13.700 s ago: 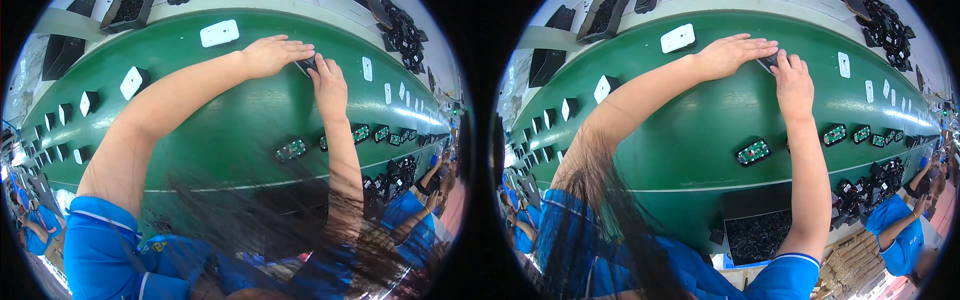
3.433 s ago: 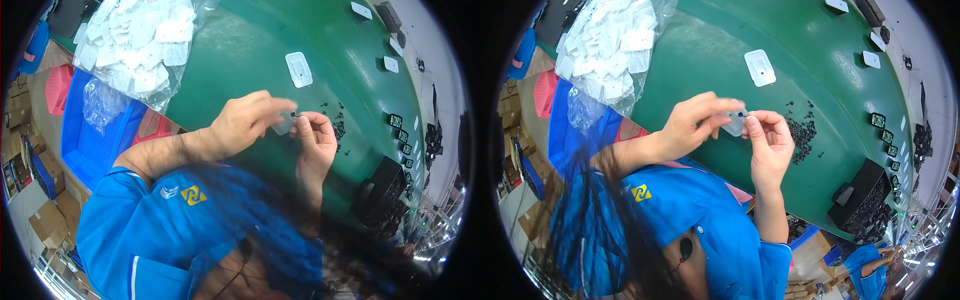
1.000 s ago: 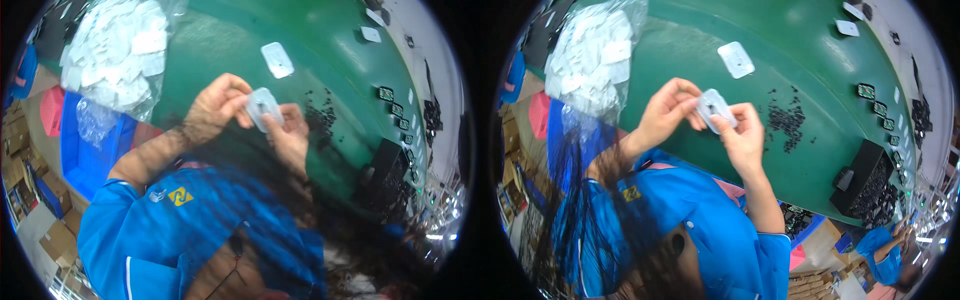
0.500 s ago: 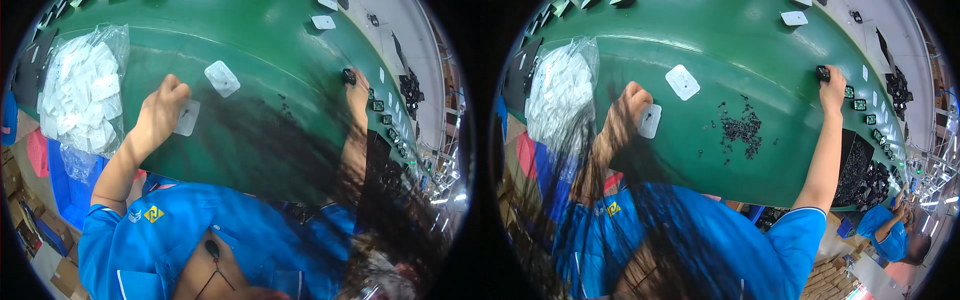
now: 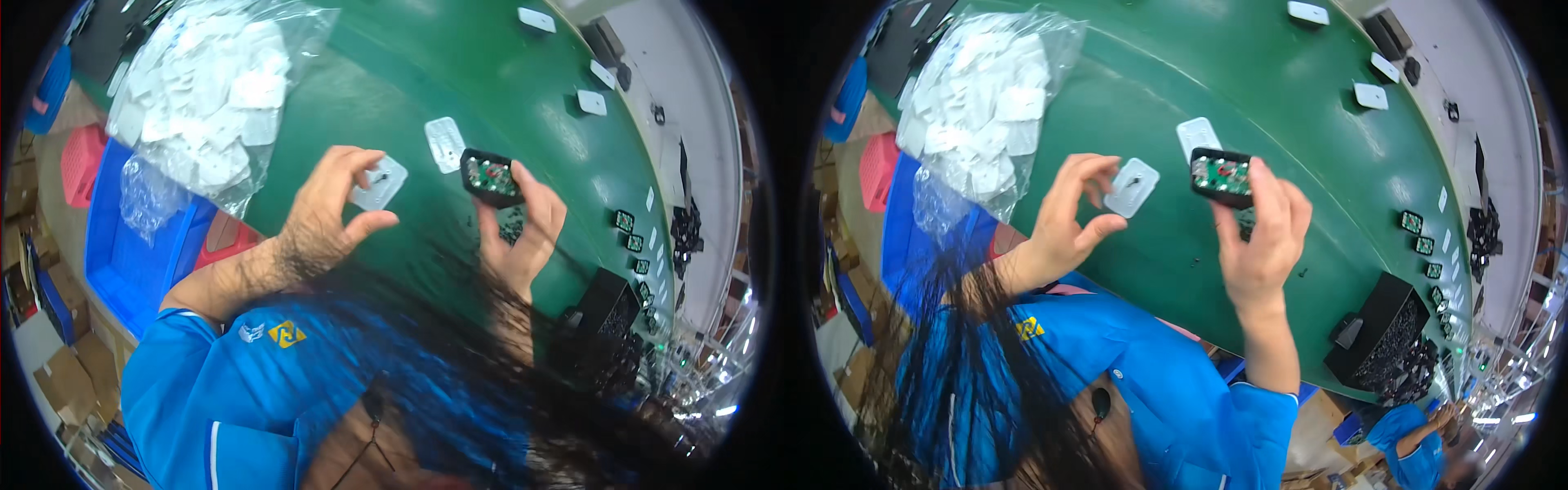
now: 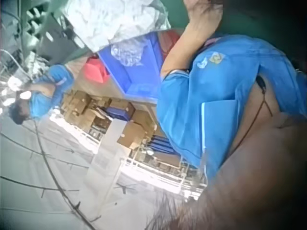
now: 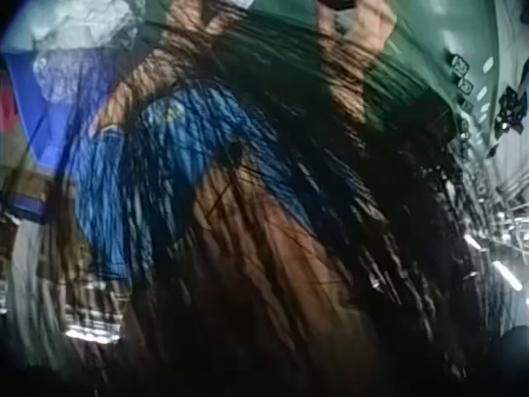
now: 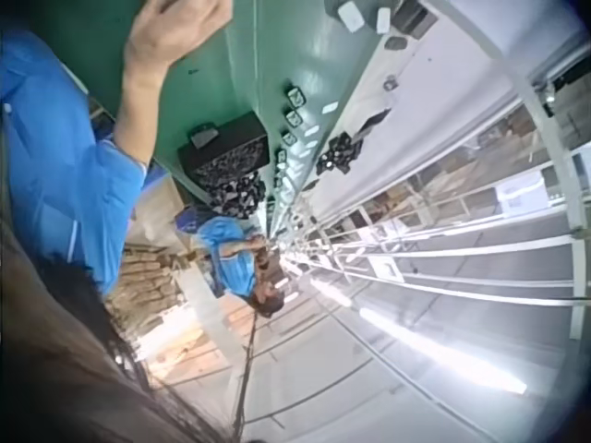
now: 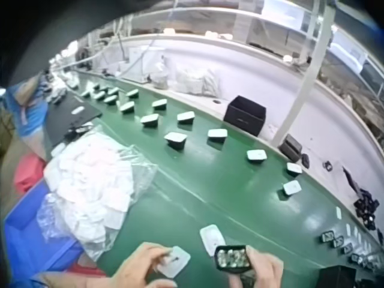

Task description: The person assembles small electronic devices by inserting circuit boards into white plastic housings and securing them with black screws. They repeatedly pick up housings and boards, align and insert the boards, then fasten screws by hand, placing completed units on the green workbench.

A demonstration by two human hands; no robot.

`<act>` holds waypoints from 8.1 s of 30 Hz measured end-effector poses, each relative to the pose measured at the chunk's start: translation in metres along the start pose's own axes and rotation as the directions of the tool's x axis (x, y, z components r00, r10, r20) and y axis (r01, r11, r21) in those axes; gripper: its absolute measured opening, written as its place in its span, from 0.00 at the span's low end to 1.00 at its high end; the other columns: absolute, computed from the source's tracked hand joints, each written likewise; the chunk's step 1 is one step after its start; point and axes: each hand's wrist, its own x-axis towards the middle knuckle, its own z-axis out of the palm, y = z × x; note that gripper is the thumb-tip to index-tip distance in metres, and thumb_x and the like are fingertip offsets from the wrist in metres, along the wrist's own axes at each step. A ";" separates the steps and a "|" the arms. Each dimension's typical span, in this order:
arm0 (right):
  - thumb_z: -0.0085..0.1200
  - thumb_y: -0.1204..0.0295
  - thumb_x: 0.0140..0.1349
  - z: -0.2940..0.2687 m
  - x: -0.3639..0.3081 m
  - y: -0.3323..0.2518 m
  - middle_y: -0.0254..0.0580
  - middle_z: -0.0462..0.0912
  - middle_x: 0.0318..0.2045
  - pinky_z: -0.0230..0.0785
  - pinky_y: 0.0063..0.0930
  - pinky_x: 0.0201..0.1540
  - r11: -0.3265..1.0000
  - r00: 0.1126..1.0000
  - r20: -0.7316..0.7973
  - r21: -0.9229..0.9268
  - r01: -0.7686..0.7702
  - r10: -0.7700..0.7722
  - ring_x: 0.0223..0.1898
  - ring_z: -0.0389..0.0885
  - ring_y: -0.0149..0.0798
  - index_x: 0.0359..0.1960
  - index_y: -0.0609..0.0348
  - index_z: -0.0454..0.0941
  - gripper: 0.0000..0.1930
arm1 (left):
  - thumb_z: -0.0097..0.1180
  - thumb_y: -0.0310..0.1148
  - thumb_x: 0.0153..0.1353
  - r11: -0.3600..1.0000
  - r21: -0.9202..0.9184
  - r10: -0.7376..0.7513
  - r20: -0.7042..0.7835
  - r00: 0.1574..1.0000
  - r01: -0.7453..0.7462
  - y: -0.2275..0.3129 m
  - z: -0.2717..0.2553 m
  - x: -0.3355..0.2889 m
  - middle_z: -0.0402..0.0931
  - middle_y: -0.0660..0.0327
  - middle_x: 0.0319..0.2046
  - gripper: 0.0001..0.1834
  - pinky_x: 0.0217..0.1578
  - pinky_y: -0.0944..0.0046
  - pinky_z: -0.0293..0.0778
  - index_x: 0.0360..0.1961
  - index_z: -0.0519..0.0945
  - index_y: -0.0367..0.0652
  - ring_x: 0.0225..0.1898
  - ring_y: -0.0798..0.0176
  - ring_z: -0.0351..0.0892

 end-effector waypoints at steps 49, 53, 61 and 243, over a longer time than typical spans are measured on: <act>0.63 0.58 0.56 -0.030 -0.035 -0.043 0.43 0.75 0.45 0.67 0.28 0.51 -0.121 0.526 0.824 0.556 -0.823 0.210 0.47 0.74 0.33 0.50 0.65 0.66 0.29 | 0.68 0.33 0.44 0.675 -0.680 0.271 0.588 0.762 0.284 0.018 -0.012 -0.003 0.66 0.59 0.47 0.35 0.47 0.68 0.69 0.57 0.74 0.43 0.50 0.64 0.67; 0.54 0.53 0.62 -0.033 -0.058 -0.045 0.50 0.74 0.51 0.68 0.34 0.54 -0.388 0.303 0.951 0.305 -0.870 0.068 0.54 0.73 0.39 0.59 0.70 0.62 0.34 | 0.67 0.37 0.49 0.754 -0.601 0.243 0.628 0.740 0.263 0.013 -0.006 -0.002 0.66 0.60 0.45 0.35 0.39 0.71 0.71 0.60 0.71 0.45 0.43 0.68 0.69; 0.64 0.80 0.48 -0.009 -0.051 -0.050 0.48 0.72 0.46 0.66 0.36 0.50 0.888 0.838 0.357 0.049 -0.457 0.412 0.47 0.72 0.45 0.50 0.64 0.73 0.25 | 0.69 0.42 0.41 0.856 0.505 0.100 0.056 0.993 -0.114 -0.018 0.016 -0.004 0.67 0.54 0.45 0.37 0.44 0.61 0.68 0.53 0.70 0.39 0.47 0.54 0.69; 0.55 0.62 0.63 -0.009 -0.006 0.140 0.41 0.78 0.35 0.69 0.23 0.40 0.782 0.830 -0.077 0.392 -0.484 0.552 0.35 0.75 0.29 0.47 0.62 0.72 0.18 | 0.67 0.39 0.43 0.781 0.585 0.165 0.149 0.975 -0.221 -0.012 0.041 0.025 0.68 0.53 0.47 0.34 0.47 0.55 0.66 0.50 0.68 0.37 0.49 0.50 0.67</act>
